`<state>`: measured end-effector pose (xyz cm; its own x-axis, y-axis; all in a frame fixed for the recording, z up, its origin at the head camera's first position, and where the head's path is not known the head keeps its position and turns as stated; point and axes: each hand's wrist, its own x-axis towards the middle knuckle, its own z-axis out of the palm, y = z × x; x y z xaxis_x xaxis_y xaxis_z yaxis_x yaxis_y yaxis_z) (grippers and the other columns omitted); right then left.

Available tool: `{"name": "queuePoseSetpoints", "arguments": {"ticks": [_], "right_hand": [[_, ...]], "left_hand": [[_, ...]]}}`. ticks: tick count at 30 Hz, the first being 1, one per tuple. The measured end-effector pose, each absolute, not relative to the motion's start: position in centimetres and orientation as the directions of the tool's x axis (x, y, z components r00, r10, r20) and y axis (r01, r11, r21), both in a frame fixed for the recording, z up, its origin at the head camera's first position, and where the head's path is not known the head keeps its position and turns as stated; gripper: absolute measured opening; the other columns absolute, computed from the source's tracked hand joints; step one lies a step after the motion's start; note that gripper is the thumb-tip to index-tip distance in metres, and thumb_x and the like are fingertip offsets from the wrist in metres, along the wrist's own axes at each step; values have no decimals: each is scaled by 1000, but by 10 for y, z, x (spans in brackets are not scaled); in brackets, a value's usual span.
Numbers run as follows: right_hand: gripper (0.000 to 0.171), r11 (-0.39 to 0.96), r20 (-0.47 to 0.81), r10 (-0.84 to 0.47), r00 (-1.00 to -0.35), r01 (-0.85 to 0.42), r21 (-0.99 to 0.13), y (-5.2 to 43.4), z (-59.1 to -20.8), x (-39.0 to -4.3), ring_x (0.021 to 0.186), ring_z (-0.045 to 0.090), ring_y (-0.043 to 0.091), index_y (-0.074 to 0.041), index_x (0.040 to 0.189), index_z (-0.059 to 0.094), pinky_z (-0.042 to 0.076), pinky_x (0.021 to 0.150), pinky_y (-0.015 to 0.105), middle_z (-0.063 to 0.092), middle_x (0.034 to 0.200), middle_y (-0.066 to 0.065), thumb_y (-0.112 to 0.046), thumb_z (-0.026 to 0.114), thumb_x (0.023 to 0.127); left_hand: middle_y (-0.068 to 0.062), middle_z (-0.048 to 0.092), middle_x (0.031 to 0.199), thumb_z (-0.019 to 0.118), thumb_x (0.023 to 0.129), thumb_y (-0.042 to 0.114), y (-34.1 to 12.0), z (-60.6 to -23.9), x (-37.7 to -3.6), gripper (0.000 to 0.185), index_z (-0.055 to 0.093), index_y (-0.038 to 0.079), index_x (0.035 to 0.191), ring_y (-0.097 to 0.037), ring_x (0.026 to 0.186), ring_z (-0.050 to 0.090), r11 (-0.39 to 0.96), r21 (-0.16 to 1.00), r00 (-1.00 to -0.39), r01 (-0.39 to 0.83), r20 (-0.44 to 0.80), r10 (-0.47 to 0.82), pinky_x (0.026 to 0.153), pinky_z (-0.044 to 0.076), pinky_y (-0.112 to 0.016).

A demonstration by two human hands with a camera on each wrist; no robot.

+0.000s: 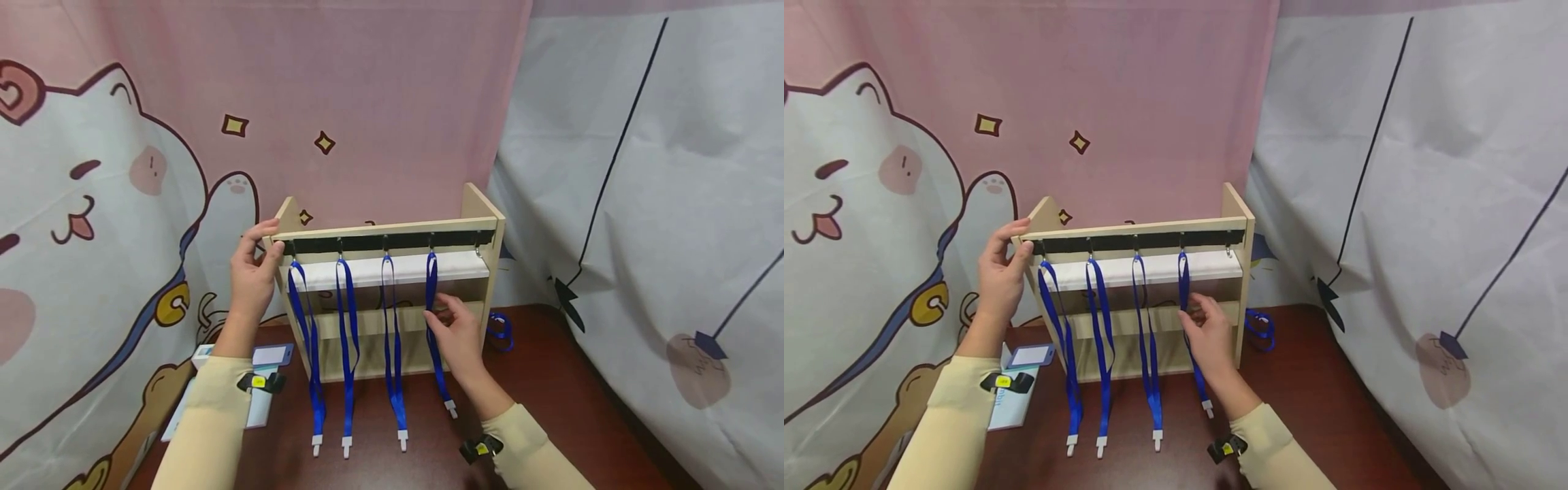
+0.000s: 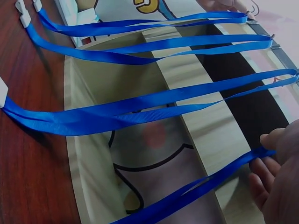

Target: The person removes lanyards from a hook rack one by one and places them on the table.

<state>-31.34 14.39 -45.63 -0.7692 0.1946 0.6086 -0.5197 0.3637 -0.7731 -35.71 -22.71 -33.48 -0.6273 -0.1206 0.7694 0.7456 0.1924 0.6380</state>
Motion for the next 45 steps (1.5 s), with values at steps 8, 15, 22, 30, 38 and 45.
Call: {"name": "queuePoseSetpoints", "arguments": {"ticks": [8,15,22,30,38,45], "right_hand": [[9,300,570,152,-808,-511,-805,139,-465,-311,76,69,18,-6,106,83,53,66,23,79,91,6,-7,86,97],[5,265,557,121,-821,-515,-816,137,-471,-311,75,67,16,-8,101,85,52,66,24,77,87,4,-9,87,96],[6,254,521,105,-847,-483,-838,136,-474,-306,76,66,16,-7,97,86,51,67,24,77,87,2,-12,88,97],[8,227,521,110,-846,-489,-842,137,-476,-305,74,62,16,-12,90,85,48,64,24,75,85,1,-13,89,96],[6,193,553,149,-820,-524,-830,142,-471,-306,82,65,15,-5,90,85,50,68,21,79,92,8,-8,89,94],[4,229,583,152,-798,-546,-806,152,-459,-303,80,64,15,-6,91,85,49,67,20,78,91,6,-7,89,94]], "left_hand": [[-2,63,156,68,110,7,-226,-337,-356,30,64,-7,137,-22,145,54,182,642,-631,745,766,-121,110,53,-32],[-1,63,155,68,110,8,-229,-338,-357,29,67,-1,137,-23,145,54,188,643,-631,742,765,-128,112,52,-36],[-4,63,156,69,110,6,-229,-338,-356,28,67,-1,137,-23,145,54,194,648,-634,737,761,-135,112,53,-36],[-8,63,155,69,109,4,-227,-333,-355,29,66,-4,137,-23,143,55,181,631,-616,754,776,-136,109,53,-33],[-4,63,155,68,110,6,-227,-333,-357,29,66,-2,138,-23,144,55,186,633,-620,751,774,-130,111,53,-34],[-4,63,155,68,110,8,-226,-334,-355,28,67,-1,137,-23,145,54,185,642,-630,744,766,-128,110,52,-33]]}}
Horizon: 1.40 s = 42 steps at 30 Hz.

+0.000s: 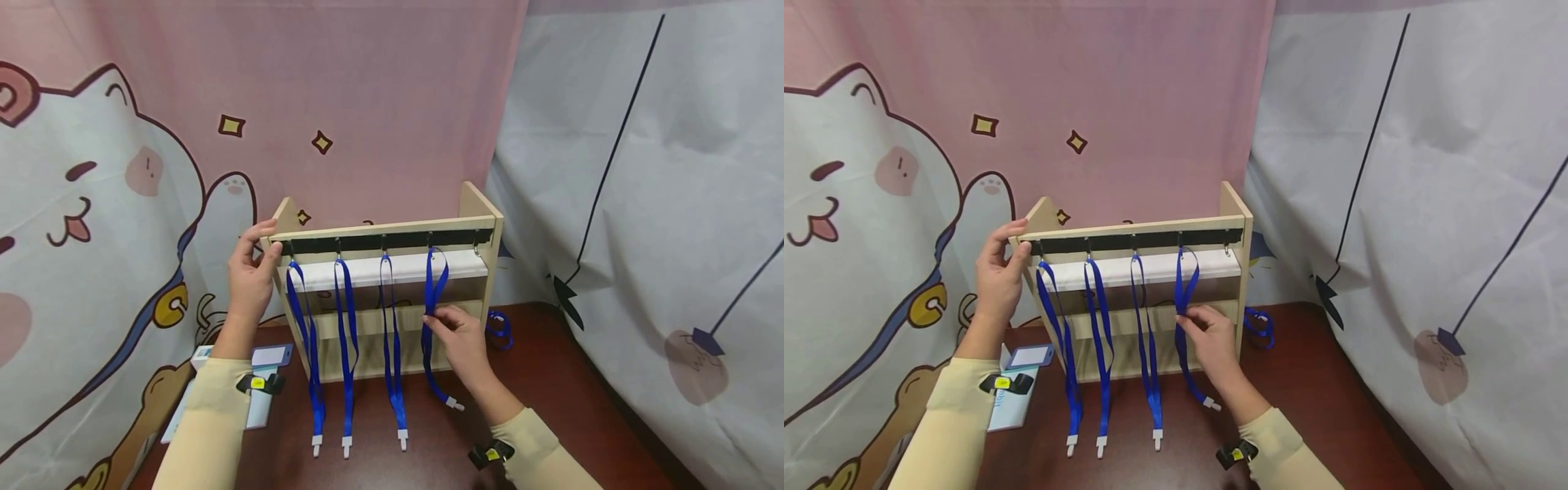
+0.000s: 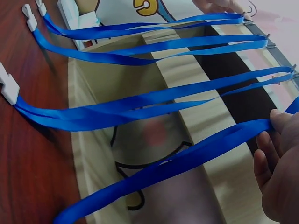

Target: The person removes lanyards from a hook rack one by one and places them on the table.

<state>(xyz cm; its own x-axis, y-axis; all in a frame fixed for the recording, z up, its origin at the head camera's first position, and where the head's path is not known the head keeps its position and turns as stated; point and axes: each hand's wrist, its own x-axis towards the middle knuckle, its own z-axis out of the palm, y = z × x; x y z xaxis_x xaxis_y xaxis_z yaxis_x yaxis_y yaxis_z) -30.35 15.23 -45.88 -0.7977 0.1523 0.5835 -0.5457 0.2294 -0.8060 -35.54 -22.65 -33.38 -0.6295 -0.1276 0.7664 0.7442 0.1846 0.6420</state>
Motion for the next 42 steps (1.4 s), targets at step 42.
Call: {"name": "queuePoseSetpoints", "arguments": {"ticks": [42], "right_hand": [[18,434,793,171,-584,-678,-593,226,-376,-280,80,61,13,-8,103,87,47,65,18,78,96,10,7,79,98]], "left_hand": [[-3,63,156,68,111,8,-227,-336,-358,29,66,-2,138,-23,145,53,174,643,-630,746,766,-130,112,52,-38]]}}
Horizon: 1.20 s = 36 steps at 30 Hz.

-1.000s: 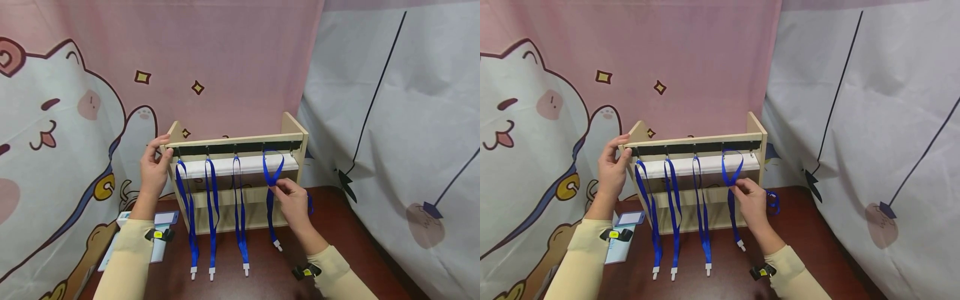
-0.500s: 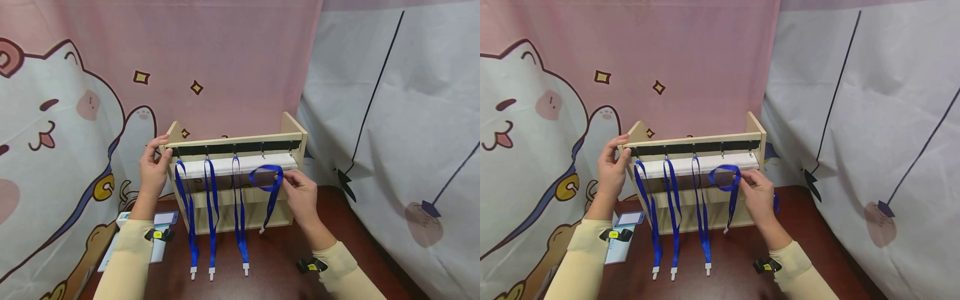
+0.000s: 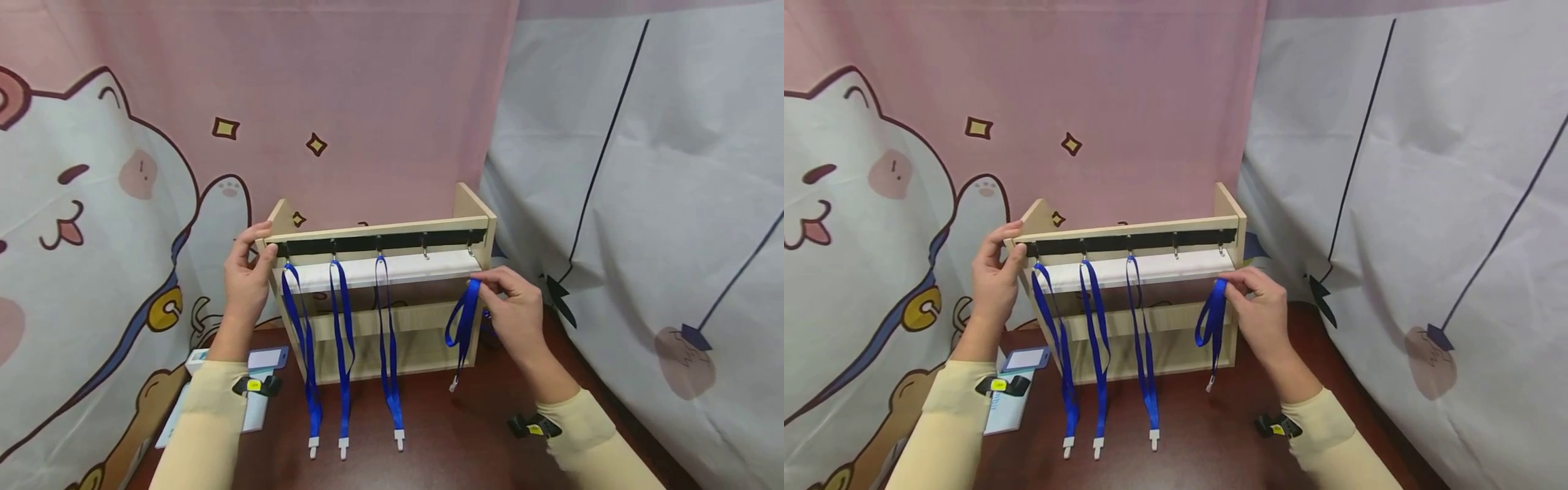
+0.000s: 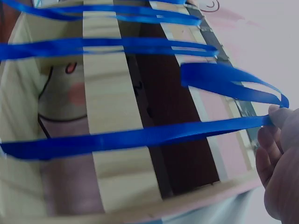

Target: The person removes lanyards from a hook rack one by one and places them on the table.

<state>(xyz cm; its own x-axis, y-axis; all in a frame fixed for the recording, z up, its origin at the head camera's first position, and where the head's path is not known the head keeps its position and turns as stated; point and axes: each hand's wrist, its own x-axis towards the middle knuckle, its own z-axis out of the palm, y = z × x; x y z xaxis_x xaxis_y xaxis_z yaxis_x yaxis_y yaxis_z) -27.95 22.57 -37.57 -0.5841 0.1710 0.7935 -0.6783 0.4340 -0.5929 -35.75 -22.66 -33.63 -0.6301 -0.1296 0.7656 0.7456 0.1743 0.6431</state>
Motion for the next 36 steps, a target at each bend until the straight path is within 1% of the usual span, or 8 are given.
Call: {"name": "queuePoseSetpoints", "arguments": {"ticks": [5,9,12,17,25,28,33,36], "right_hand": [[15,490,818,157,-553,-676,-551,249,-365,-280,78,63,9,-7,103,87,48,69,17,78,94,3,6,81,97],[18,499,839,148,-523,-693,-520,269,-361,-286,78,64,7,-4,102,87,50,71,15,78,93,8,11,79,96],[17,510,839,162,-520,-684,-522,283,-361,-291,77,65,7,-3,102,87,49,70,14,78,93,11,11,79,96],[13,561,809,188,-558,-615,-555,307,-363,-300,75,62,6,-4,103,87,46,67,16,78,93,8,6,80,97],[10,649,776,217,-593,-506,-568,340,-362,-316,76,61,4,-6,107,87,45,69,15,79,99,12,-4,78,102],[10,659,766,223,-602,-486,-574,353,-364,-326,76,61,2,-5,108,86,44,69,14,79,97,13,-5,78,102],[12,684,750,227,-622,-446,-577,369,-369,-342,78,59,-1,-3,110,86,43,69,12,78,98,14,-4,77,102],[13,711,728,233,-645,-398,-580,376,-369,-349,79,59,0,-5,112,85,43,70,13,78,100,15,-6,76,103]], "left_hand": [[-4,63,156,68,110,7,-226,-336,-356,29,66,-2,138,-22,144,54,174,643,-630,746,766,-131,111,52,-35],[-6,62,157,68,110,6,-226,-335,-355,30,66,-2,138,-23,144,54,176,644,-630,745,765,-133,109,53,-33],[-5,61,157,68,110,7,-226,-334,-356,30,65,-2,139,-23,144,53,184,643,-630,743,766,-131,109,53,-34],[-3,62,156,68,111,10,-226,-334,-356,29,67,0,138,-23,145,53,186,647,-635,739,762,-128,111,53,-36],[-5,61,158,68,110,8,-226,-334,-354,31,65,-2,139,-23,146,52,187,657,-643,730,753,-137,112,52,-37],[-7,61,158,68,110,6,-227,-334,-354,31,64,-3,139,-24,145,52,188,657,-641,730,754,-143,111,52,-36],[-4,62,156,69,111,9,-226,-335,-354,29,66,0,138,-23,145,53,186,651,-637,736,759,-137,110,53,-35],[-3,62,156,69,111,10,-226,-335,-355,30,67,1,139,-23,145,53,184,655,-641,733,755,-135,110,53,-34]]}}
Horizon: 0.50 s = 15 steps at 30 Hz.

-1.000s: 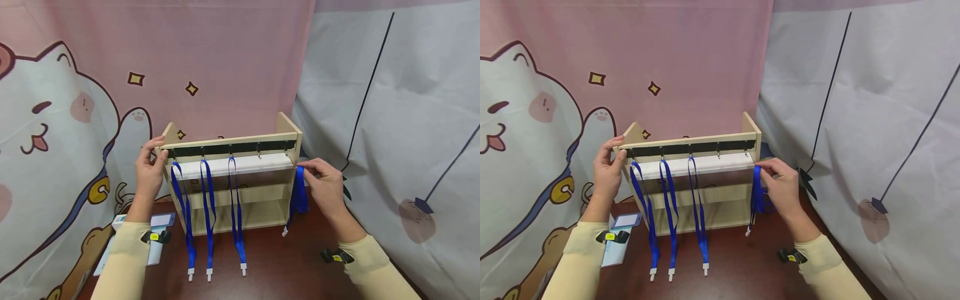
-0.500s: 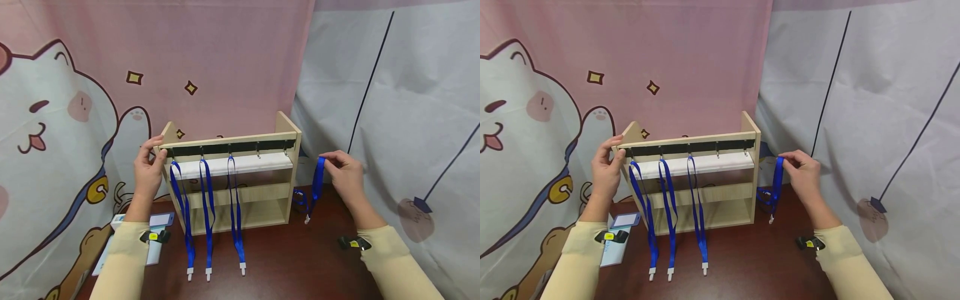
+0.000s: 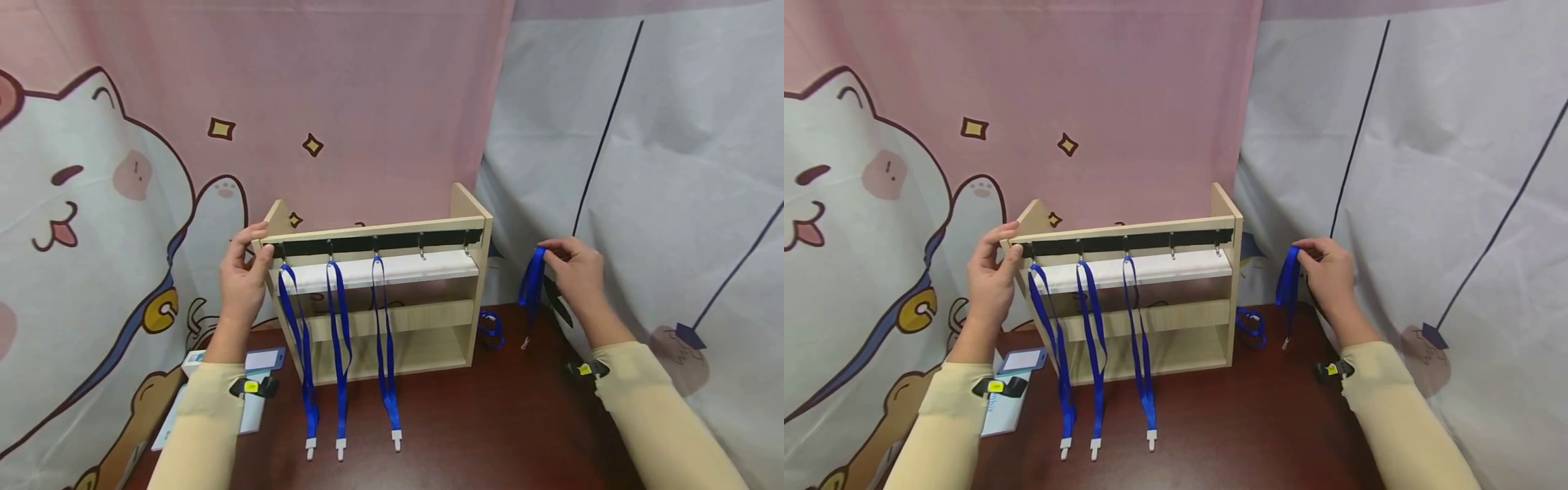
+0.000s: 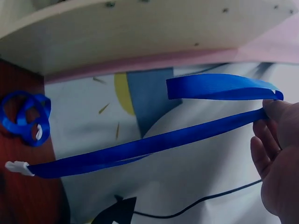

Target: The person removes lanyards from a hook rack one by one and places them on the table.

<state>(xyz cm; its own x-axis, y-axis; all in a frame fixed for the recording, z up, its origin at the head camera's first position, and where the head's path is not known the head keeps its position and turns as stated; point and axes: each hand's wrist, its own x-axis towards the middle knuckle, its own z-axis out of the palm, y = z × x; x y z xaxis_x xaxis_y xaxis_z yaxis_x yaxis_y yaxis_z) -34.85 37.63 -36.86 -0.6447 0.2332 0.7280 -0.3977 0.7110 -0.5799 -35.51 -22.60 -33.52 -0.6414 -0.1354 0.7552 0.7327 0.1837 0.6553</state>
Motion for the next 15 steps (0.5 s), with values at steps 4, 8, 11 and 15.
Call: {"name": "queuePoseSetpoints", "arguments": {"ticks": [4,8,11,15], "right_hand": [[14,727,690,242,-682,-344,-594,386,-369,-362,81,58,0,-6,114,85,43,70,15,78,102,15,-10,75,104],[17,734,647,248,-721,-296,-611,394,-371,-373,83,59,5,-6,117,84,43,70,16,77,104,16,-12,73,106],[19,742,614,247,-749,-261,-617,398,-372,-379,84,59,9,-7,119,84,43,68,16,77,105,16,-14,71,107],[21,745,587,246,-771,-237,-623,403,-375,-387,81,61,10,-8,120,84,44,64,16,78,103,16,-16,69,108]], "left_hand": [[-5,61,157,68,110,8,-226,-336,-355,30,65,-1,139,-23,144,53,180,659,-644,731,752,-138,109,53,-32],[-9,61,157,68,109,3,-226,-337,-355,30,65,-4,138,-23,142,54,172,646,-631,744,763,-139,106,53,-28],[-11,62,156,67,109,0,-226,-337,-357,29,65,-5,137,-23,141,55,167,633,-618,756,774,-136,104,53,-27],[-8,62,156,67,110,3,-226,-337,-357,28,66,-4,137,-22,141,55,168,628,-614,760,779,-129,105,52,-28]]}}
